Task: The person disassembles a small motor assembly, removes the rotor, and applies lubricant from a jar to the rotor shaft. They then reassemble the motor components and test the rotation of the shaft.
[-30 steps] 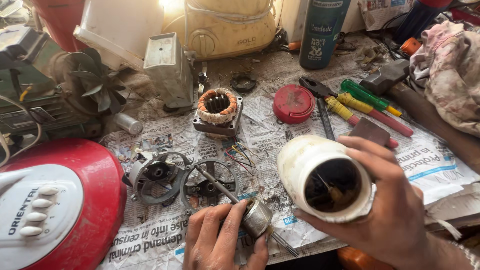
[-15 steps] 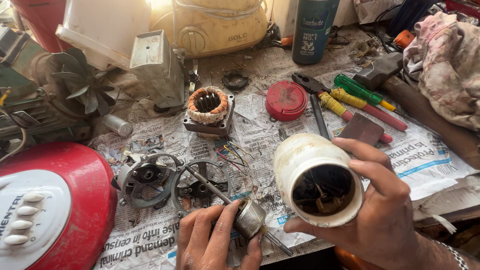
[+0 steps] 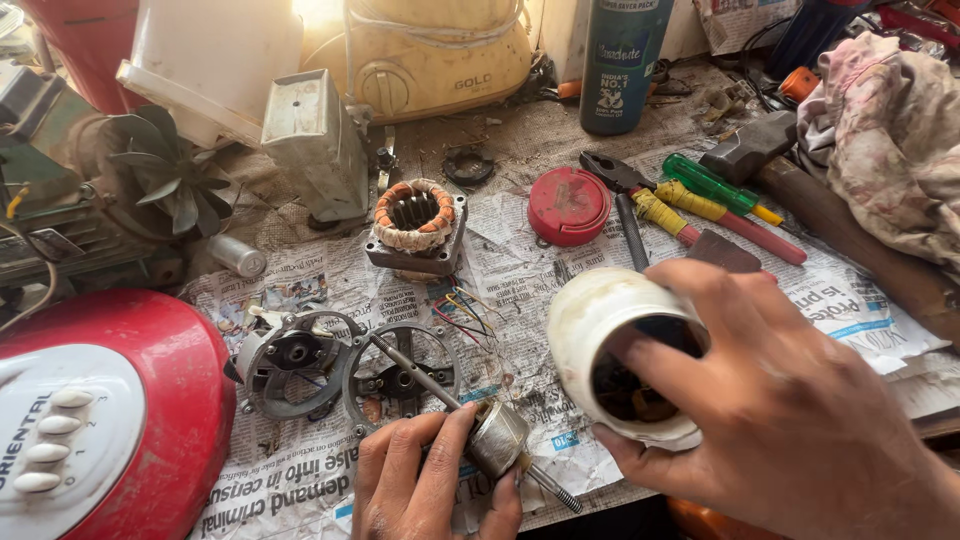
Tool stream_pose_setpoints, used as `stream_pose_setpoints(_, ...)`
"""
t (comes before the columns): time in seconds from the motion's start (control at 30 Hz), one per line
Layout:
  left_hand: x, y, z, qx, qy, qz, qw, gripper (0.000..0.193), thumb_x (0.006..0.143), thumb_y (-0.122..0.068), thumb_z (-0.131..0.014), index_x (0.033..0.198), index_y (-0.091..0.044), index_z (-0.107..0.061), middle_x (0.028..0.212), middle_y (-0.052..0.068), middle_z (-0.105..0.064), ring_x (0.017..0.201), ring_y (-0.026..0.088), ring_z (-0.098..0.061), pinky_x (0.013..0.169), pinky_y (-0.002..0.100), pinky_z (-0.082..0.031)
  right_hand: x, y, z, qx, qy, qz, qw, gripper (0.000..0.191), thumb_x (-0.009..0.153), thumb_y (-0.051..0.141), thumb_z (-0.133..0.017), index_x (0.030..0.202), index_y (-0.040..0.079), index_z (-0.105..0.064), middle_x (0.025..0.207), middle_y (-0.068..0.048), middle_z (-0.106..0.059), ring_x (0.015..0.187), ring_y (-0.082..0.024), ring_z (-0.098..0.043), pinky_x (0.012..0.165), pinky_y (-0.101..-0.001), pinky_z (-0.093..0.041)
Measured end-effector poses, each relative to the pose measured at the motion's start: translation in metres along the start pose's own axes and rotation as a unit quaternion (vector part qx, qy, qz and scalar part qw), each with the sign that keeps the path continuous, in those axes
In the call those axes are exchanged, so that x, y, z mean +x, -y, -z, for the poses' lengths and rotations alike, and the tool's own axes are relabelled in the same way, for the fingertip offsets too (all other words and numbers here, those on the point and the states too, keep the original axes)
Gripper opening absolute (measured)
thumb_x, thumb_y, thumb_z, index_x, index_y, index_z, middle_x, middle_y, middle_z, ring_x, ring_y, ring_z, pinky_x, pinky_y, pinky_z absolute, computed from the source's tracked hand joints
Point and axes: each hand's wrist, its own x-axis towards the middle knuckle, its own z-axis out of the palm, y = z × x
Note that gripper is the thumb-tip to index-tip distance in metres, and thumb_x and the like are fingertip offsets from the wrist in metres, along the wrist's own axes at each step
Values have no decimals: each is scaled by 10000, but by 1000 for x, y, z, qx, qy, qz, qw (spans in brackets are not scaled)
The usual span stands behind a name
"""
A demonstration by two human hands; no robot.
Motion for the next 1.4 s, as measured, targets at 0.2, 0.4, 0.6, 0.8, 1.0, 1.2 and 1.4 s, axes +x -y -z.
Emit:
stream_pose_setpoints(0.2, 0, 0, 2, -6, 6, 9, 1000, 636, 595, -286, -879, 1157, -19, -747, 1019, 156, -685, 1045, 339, -619, 924, 517, -504, 16, -5, 6, -51, 173, -29, 983, 828, 717, 795, -732, 986, 12, -758, 1132, -212, -526, 962, -331, -641, 590, -328, -628)
stream_pose_setpoints(0.4, -1, 3, 3, -28, 13, -7, 1000, 619, 633, -276, -871, 1165, 8, -734, 1029, 179, -665, 1055, 357, -613, 905, 522, -518, 2, 15, 6, 2, -50, 34, 998, 657, 708, 721, -789, 878, 88, -744, 1118, -141, -596, 950, -299, -691, 646, -377, -595)
stream_pose_setpoints(0.6, 1, 1, 4, -24, 22, -6, 999, 615, 626, -255, -866, 1156, 22, -725, 1012, 194, -655, 1052, 368, -607, 902, 533, -521, -5, 7, 1, 22, -62, 10, 998, 581, 595, 670, -844, 763, 126, -729, 1211, -139, -656, 971, -291, -720, 679, -383, -604)
stream_pose_setpoints(0.8, 1, -1, 5, -35, 44, 18, 998, 617, 633, -245, -871, 1165, 28, -718, 1068, 190, -654, 1105, 384, -601, 895, 529, -524, -7, 5, 0, 32, -74, 4, 997, 614, 582, 687, -832, 779, 112, -744, 1187, -122, -691, 988, -267, -724, 703, -378, -601)
stream_pose_setpoints(1.0, 3, -5, 8, -29, 16, 19, 999, 657, 668, -301, -885, 1215, 17, -705, 1048, 201, -646, 1091, 376, -597, 918, 527, -517, -6, 0, 0, 44, -98, 18, 994, 632, 594, 686, -842, 834, 111, -736, 1234, -138, -697, 1041, -281, -719, 760, -382, -599)
stream_pose_setpoints(1.2, 28, -37, 26, -20, -41, -103, 994, 922, 721, -391, -854, 1464, 10, -485, 1404, 185, -581, 1359, 386, -517, 1141, 520, -386, -14, -5, -8, 46, -108, 39, 992, 639, 619, 599, -848, 982, 84, -746, 1278, -139, -676, 1050, -307, -708, 815, -407, -597)
stream_pose_setpoints(1.4, 81, -56, 28, -243, 75, -154, 955, 969, 614, -181, -880, 1456, 35, -451, 1525, 254, -504, 1453, 441, -459, 1168, 483, -408, -16, -11, -7, 59, -69, 42, 995, 695, 673, 669, -785, 1057, 90, -763, 1266, -105, -603, 1088, -278, -687, 824, -372, -611)
